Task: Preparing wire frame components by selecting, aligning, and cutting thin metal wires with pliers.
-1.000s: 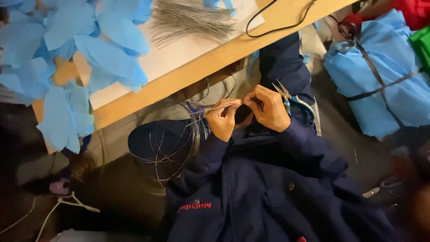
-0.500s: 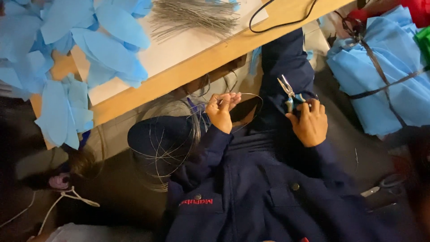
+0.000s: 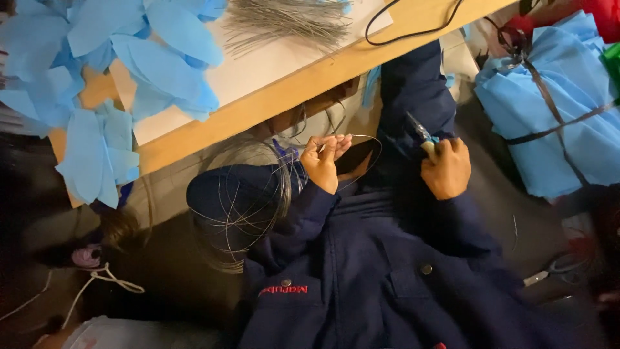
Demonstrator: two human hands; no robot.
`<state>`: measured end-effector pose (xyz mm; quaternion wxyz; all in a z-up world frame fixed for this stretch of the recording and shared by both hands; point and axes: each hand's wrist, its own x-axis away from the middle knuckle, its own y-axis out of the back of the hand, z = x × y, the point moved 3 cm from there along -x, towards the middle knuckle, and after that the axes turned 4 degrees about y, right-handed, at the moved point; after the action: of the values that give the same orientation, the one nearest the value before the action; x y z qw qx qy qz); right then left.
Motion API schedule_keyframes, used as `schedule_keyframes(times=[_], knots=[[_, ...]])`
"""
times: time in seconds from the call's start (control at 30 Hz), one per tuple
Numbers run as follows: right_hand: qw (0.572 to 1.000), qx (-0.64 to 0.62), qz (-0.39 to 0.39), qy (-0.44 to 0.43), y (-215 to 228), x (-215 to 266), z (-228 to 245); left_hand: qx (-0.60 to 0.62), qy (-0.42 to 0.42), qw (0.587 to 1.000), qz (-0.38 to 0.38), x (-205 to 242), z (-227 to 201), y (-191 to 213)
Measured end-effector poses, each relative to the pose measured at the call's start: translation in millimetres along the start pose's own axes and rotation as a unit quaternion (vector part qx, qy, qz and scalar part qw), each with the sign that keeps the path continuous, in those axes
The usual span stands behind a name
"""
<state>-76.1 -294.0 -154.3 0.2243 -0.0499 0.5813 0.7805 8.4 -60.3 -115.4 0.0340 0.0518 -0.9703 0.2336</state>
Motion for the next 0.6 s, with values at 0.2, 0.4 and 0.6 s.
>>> schedule_keyframes(times=[0.2,0.4,0.6], knots=[[0.709,-0.66,0.129,-0.213,30.5,10.5,43.9,0.025,-0.001,1.0,-0.006,-0.2,-1.6,-0.4],[0.733,-0.607,0.286,-0.107,56.8,18.8,104.7,0.018,-0.017,0.999,-0.021,-0.7,-13.2,3.9],[0.759,-0.573,0.286,-0.112,49.3,20.8,126.6,0.021,-0.025,0.999,-0.018,3.2,-22.9,2.1]])
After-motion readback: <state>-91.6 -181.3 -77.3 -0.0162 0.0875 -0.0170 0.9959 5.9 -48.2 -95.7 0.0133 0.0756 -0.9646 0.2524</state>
